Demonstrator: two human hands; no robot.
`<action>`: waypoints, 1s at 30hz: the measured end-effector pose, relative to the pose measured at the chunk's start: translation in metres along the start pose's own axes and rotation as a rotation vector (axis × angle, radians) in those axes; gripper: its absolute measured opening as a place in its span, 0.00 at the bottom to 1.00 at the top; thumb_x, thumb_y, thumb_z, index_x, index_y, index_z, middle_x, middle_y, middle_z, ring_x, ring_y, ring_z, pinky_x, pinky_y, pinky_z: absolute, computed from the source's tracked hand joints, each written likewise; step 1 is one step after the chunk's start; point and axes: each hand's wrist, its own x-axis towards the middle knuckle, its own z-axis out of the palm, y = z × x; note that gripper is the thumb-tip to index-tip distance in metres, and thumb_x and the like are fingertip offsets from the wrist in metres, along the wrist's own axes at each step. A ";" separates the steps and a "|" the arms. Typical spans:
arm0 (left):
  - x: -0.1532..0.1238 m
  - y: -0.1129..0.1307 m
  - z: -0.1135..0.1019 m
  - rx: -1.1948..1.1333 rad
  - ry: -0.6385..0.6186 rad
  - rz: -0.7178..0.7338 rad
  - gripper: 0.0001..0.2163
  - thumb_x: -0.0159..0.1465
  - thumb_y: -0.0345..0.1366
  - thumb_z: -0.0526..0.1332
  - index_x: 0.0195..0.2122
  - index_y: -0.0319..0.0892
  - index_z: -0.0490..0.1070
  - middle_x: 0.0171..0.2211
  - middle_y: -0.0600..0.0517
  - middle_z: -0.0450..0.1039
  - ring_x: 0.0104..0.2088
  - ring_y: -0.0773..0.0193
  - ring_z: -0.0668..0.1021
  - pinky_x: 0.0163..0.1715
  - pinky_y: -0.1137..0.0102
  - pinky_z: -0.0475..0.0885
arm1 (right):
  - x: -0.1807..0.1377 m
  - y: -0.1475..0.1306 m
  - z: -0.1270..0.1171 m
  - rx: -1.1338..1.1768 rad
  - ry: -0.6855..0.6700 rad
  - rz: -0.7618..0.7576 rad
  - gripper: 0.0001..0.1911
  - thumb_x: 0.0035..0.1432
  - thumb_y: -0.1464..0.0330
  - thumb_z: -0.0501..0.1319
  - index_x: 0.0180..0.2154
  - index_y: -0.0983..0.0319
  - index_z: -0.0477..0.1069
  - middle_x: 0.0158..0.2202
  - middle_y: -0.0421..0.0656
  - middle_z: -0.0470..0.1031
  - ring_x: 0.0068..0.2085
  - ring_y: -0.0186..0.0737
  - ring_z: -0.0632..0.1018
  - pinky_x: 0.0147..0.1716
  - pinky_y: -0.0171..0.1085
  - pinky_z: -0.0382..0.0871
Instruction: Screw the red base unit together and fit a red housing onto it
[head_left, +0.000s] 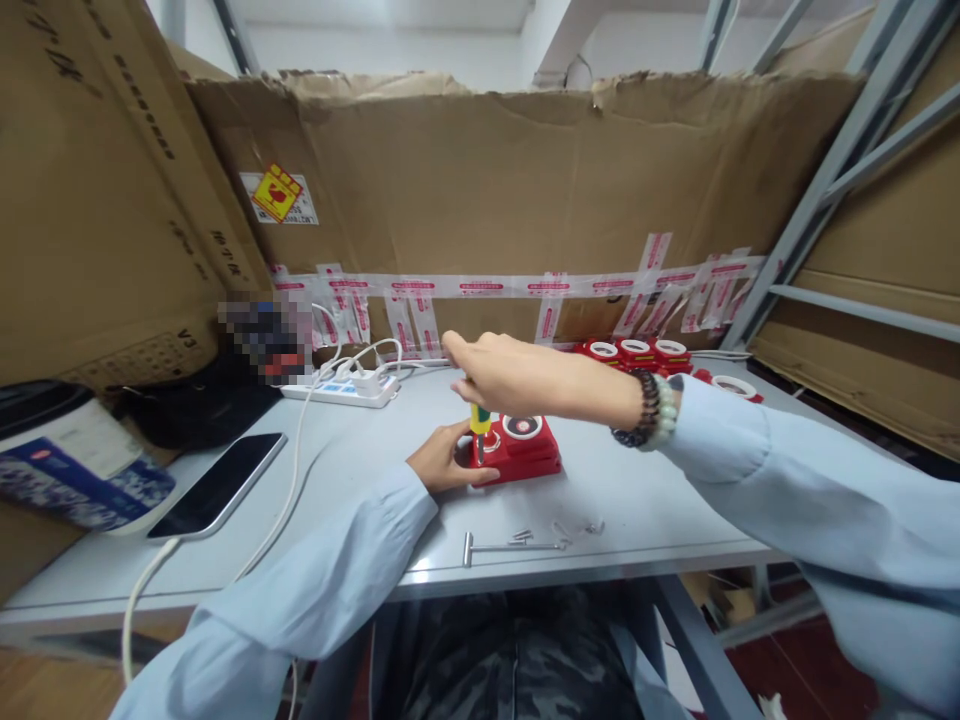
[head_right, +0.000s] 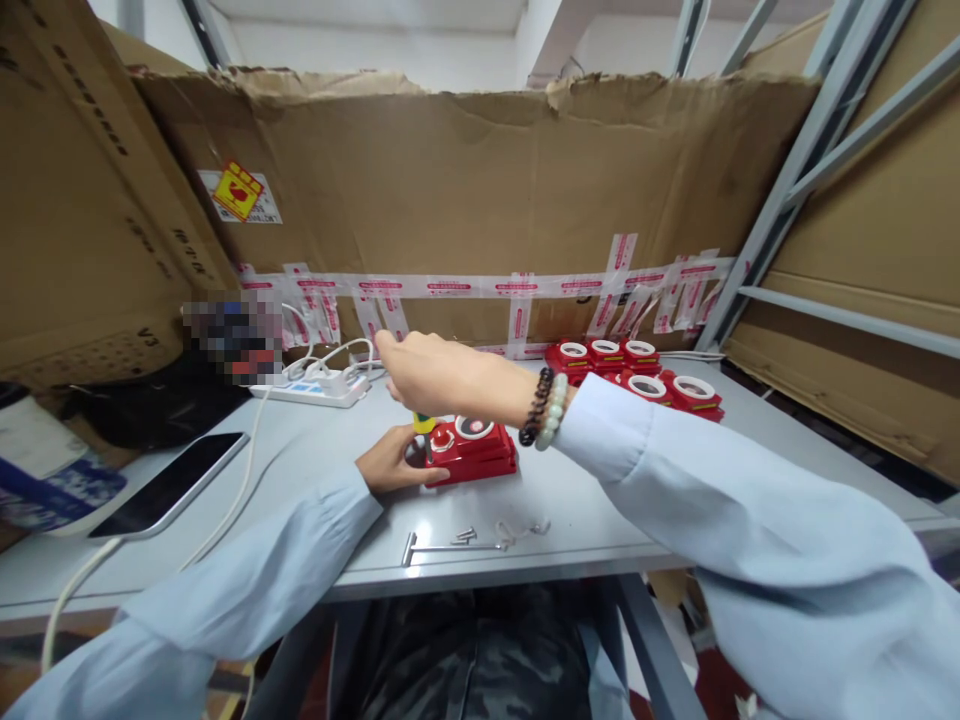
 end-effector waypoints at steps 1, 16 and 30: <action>0.000 -0.001 0.000 0.009 0.006 0.000 0.25 0.51 0.45 0.66 0.47 0.38 0.68 0.37 0.49 0.77 0.32 0.60 0.77 0.32 0.70 0.71 | -0.001 0.001 -0.003 0.049 -0.055 -0.069 0.13 0.57 0.70 0.53 0.45 0.64 0.60 0.37 0.49 0.72 0.34 0.40 0.73 0.27 0.35 0.62; -0.001 -0.004 -0.003 0.001 0.005 0.010 0.26 0.51 0.46 0.66 0.48 0.39 0.67 0.41 0.48 0.76 0.37 0.57 0.77 0.38 0.67 0.71 | 0.001 0.002 -0.003 0.089 -0.082 -0.064 0.11 0.55 0.69 0.55 0.42 0.61 0.64 0.37 0.45 0.73 0.35 0.39 0.73 0.26 0.33 0.59; -0.001 -0.002 -0.003 -0.002 0.025 -0.011 0.24 0.49 0.45 0.67 0.45 0.40 0.68 0.37 0.50 0.77 0.34 0.58 0.78 0.38 0.67 0.71 | 0.001 0.004 -0.001 0.043 -0.023 -0.019 0.15 0.54 0.68 0.59 0.43 0.65 0.62 0.42 0.51 0.71 0.39 0.44 0.73 0.30 0.36 0.63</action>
